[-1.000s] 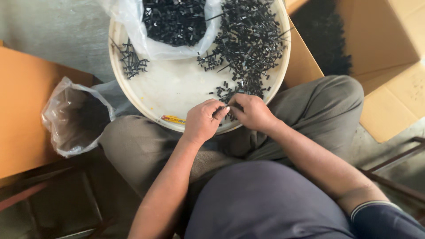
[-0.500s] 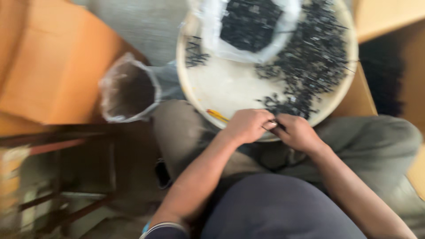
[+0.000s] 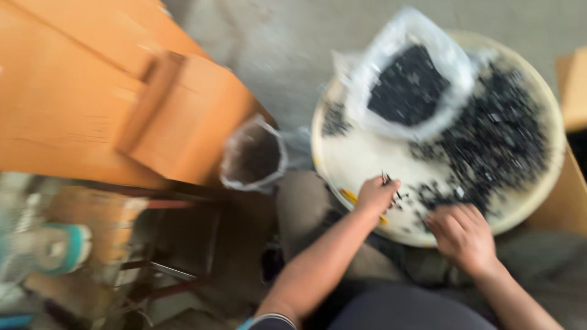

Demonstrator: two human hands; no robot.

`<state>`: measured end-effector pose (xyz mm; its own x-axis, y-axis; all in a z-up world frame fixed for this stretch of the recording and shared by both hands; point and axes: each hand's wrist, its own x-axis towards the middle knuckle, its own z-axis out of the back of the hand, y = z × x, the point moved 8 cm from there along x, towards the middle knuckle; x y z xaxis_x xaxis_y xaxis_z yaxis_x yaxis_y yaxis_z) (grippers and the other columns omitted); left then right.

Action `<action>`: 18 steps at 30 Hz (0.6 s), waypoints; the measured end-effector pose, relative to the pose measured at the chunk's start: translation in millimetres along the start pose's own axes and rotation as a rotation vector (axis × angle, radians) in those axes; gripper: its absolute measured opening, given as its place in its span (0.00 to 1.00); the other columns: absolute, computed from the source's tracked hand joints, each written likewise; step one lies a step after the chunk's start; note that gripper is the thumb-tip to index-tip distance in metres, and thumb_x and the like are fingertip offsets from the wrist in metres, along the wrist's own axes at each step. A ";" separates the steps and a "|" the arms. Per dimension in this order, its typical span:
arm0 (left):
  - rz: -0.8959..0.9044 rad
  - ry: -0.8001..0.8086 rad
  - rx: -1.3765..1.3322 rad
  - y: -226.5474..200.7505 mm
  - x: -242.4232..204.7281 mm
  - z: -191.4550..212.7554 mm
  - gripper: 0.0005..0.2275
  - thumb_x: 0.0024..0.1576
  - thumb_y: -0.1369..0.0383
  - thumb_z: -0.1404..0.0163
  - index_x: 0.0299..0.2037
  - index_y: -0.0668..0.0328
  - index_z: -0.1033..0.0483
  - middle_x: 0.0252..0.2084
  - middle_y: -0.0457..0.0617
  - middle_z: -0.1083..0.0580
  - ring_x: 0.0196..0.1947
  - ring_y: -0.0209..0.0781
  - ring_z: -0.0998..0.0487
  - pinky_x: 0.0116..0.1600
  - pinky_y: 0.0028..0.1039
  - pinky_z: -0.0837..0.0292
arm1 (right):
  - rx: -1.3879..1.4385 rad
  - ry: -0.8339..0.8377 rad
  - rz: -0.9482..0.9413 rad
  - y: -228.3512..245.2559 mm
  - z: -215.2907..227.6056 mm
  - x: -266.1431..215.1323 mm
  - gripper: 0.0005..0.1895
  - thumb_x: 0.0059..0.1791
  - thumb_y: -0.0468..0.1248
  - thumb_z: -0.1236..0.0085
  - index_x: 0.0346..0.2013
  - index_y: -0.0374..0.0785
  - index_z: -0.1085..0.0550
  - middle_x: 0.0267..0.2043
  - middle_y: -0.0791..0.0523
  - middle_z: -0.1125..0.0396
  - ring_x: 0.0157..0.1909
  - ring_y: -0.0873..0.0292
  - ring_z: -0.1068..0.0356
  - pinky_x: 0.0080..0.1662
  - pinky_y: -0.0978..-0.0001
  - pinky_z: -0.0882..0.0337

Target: The person sits cross-legged with a basin on their lap and repeatedly picks small black plastic fasteners and cylindrical sleeves, inserting the sleeves onto the fasteners. They place the assembled units into a plastic bag within the basin. A yellow tool is briefly handled but not used.

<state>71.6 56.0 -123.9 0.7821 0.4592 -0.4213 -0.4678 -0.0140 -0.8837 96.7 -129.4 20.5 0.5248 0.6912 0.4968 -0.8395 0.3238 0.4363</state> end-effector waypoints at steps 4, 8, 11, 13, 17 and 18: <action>-0.160 -0.242 0.186 -30.3 17.6 46.3 0.14 0.61 0.59 0.47 0.36 0.64 0.22 0.29 0.57 0.23 0.29 0.52 0.23 0.39 0.40 0.29 | 0.044 0.173 -0.358 -34.7 -18.3 -7.9 0.06 0.45 0.42 0.38 0.31 0.44 0.22 0.34 0.57 0.26 0.39 0.49 0.26 0.43 0.57 0.28; -0.052 -0.356 0.176 -57.3 57.2 97.3 0.13 0.60 0.60 0.50 0.40 0.63 0.21 0.34 0.57 0.20 0.34 0.54 0.18 0.42 0.40 0.26 | 0.054 0.304 -0.544 -64.9 -33.5 -19.3 0.12 0.48 0.48 0.42 0.34 0.45 0.21 0.37 0.55 0.24 0.41 0.47 0.24 0.42 0.56 0.26; 0.199 -0.353 0.326 -65.6 80.2 130.7 0.14 0.60 0.61 0.53 0.48 0.62 0.23 0.43 0.58 0.22 0.37 0.60 0.16 0.40 0.44 0.20 | 0.051 0.366 -0.634 -77.1 -37.2 -29.6 0.13 0.48 0.50 0.42 0.36 0.46 0.20 0.37 0.54 0.23 0.42 0.47 0.24 0.44 0.55 0.25; 0.097 -0.440 0.495 -93.6 85.7 153.2 0.16 0.55 0.61 0.48 0.50 0.59 0.21 0.46 0.58 0.22 0.45 0.58 0.20 0.47 0.44 0.24 | 0.045 0.408 -0.677 -82.6 -42.7 -30.5 0.14 0.48 0.51 0.42 0.38 0.47 0.19 0.37 0.53 0.23 0.42 0.46 0.23 0.45 0.55 0.24; 0.177 -0.422 0.413 -117.6 90.3 151.0 0.28 0.48 0.63 0.44 0.62 0.55 0.30 0.54 0.58 0.23 0.52 0.56 0.18 0.52 0.42 0.21 | -0.009 0.478 -0.716 -92.1 -39.7 -39.8 0.14 0.48 0.51 0.43 0.40 0.48 0.20 0.39 0.54 0.22 0.44 0.47 0.22 0.47 0.55 0.24; 0.152 -0.421 0.455 -125.1 89.6 149.9 0.31 0.46 0.62 0.42 0.64 0.55 0.34 0.59 0.59 0.29 0.55 0.59 0.22 0.55 0.43 0.24 | -0.025 0.507 -0.720 -93.9 -41.1 -40.5 0.14 0.48 0.50 0.44 0.41 0.49 0.21 0.39 0.55 0.22 0.44 0.47 0.23 0.47 0.55 0.24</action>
<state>138.5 232.1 -20.5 0.5079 0.7928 -0.3370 -0.7610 0.2297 -0.6067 148.5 -161.2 -71.4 0.8071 0.5154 -0.2879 -0.3348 0.8013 0.4959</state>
